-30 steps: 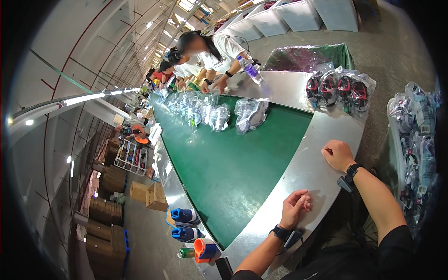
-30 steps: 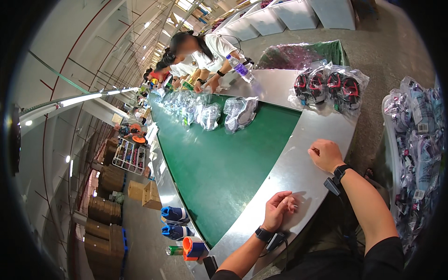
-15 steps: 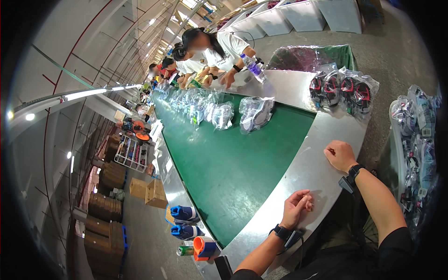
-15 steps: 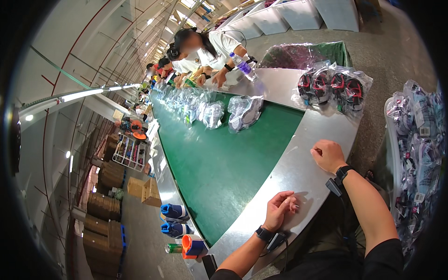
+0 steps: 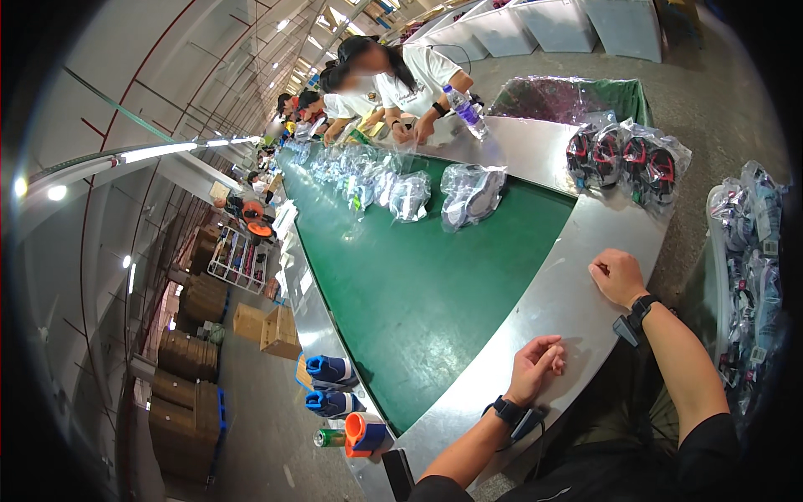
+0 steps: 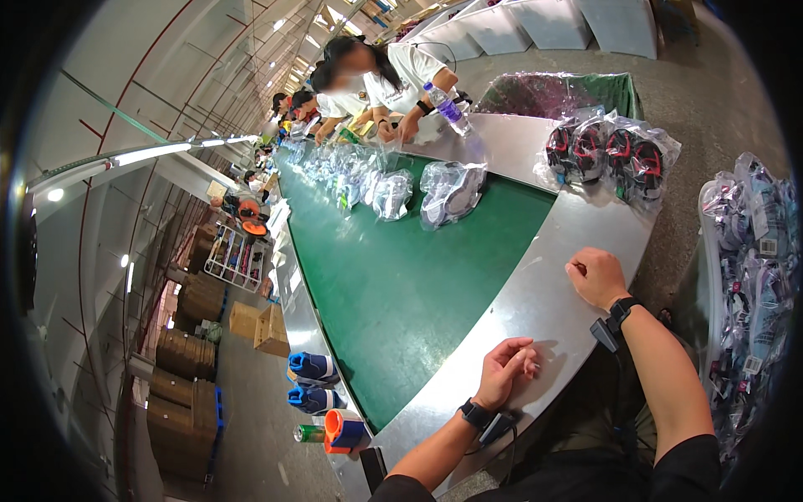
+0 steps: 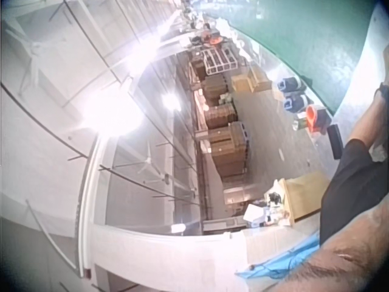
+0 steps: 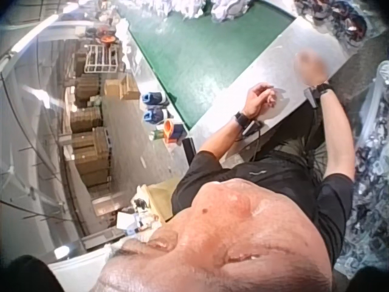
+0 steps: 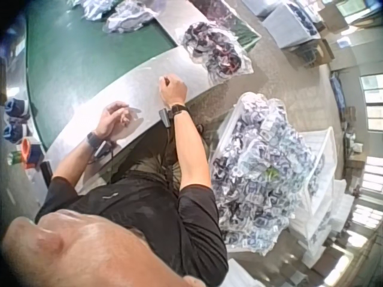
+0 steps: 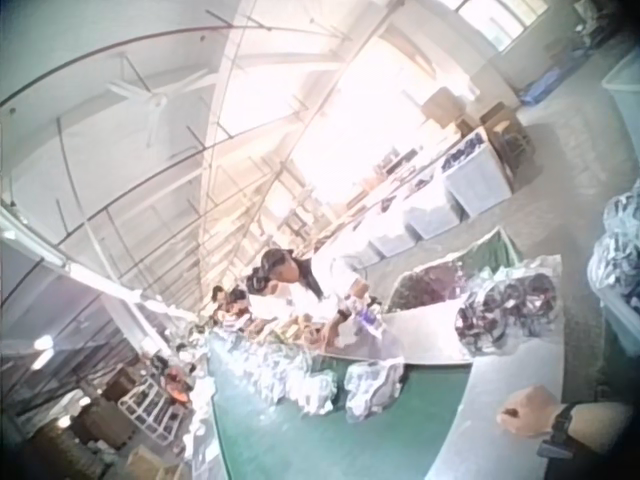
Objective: The person repeatedly picks up packaged footwear from a green conveyor belt and places them into a large white plastic bin. The person handles the items one at a time, moving them from the belt to the bin in a repetitive cycle.
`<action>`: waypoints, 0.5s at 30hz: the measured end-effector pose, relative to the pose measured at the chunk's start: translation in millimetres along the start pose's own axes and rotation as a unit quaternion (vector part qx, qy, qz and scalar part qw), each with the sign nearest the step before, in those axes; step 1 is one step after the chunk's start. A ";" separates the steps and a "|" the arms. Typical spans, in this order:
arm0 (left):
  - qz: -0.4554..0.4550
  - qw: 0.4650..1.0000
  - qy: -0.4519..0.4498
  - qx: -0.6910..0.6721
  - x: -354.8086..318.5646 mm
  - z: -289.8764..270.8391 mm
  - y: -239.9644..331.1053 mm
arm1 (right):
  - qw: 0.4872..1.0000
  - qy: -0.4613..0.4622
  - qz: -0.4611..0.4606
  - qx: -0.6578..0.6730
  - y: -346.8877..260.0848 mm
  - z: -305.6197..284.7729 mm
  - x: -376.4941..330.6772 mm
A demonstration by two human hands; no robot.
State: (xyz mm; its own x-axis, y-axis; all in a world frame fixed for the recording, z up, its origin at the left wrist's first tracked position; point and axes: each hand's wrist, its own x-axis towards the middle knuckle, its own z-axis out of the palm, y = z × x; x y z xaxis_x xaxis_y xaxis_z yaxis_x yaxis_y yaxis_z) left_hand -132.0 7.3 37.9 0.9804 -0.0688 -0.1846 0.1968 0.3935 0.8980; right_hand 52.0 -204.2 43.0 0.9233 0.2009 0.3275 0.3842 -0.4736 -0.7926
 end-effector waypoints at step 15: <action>-0.089 0.994 -0.040 0.059 14.2 -2.0 10.7 | 1.000 -0.009 -0.008 -0.011 -1.7 -4.4 -1.3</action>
State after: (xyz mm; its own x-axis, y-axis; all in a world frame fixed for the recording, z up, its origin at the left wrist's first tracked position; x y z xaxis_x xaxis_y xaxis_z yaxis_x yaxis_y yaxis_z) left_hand -116.0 12.4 44.2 0.9270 -0.2019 -0.3160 0.3617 0.2585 0.8957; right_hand 50.1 -207.4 46.2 0.9172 0.2230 0.3302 0.3983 -0.4890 -0.7760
